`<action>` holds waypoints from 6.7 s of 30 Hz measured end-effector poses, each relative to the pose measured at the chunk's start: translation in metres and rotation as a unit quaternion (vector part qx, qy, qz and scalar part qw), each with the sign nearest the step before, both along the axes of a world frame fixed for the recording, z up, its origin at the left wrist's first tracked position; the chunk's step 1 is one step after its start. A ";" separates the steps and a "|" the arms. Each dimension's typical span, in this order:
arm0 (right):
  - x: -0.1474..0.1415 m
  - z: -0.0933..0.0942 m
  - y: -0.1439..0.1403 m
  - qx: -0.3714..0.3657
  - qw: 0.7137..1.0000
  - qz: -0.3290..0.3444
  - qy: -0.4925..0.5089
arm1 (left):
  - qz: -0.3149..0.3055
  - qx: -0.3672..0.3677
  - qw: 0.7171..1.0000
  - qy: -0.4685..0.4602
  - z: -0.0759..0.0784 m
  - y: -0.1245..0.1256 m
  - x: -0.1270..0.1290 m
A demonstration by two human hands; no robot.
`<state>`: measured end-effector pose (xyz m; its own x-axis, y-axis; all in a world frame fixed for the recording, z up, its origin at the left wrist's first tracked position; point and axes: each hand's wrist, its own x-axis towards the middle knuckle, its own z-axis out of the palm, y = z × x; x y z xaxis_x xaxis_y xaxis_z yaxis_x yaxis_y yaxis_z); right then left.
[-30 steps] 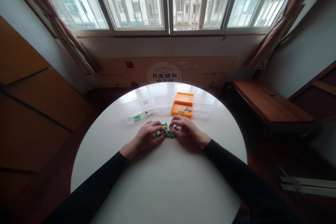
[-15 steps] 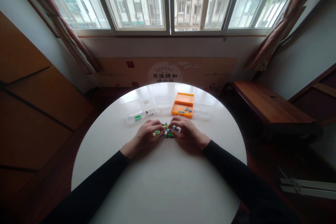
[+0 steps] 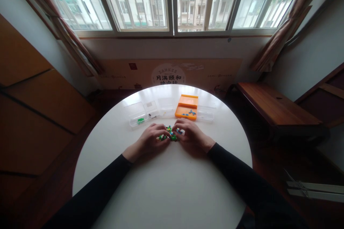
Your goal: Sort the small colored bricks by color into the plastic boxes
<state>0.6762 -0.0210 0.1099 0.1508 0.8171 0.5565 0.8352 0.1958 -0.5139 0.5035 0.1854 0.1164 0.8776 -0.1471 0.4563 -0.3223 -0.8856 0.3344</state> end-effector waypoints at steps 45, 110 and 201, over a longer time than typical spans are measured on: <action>0.014 -0.008 0.000 0.014 0.996 -0.088 0.021 | 0.030 0.015 0.999 -0.023 0.001 -0.001 0.000; 0.000 -0.004 0.000 -0.038 0.999 0.000 -0.032 | 0.009 0.034 0.999 -0.021 -0.004 -0.002 0.004; 0.011 -0.010 0.005 -0.008 0.998 -0.067 -0.005 | 0.121 -0.008 0.993 0.015 -0.004 -0.003 0.005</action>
<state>0.6874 -0.0160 0.0997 0.2535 0.7990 0.5452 0.8589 0.0734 -0.5069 0.5081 0.1823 0.1121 0.8994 0.0761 0.4304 -0.0915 -0.9301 0.3557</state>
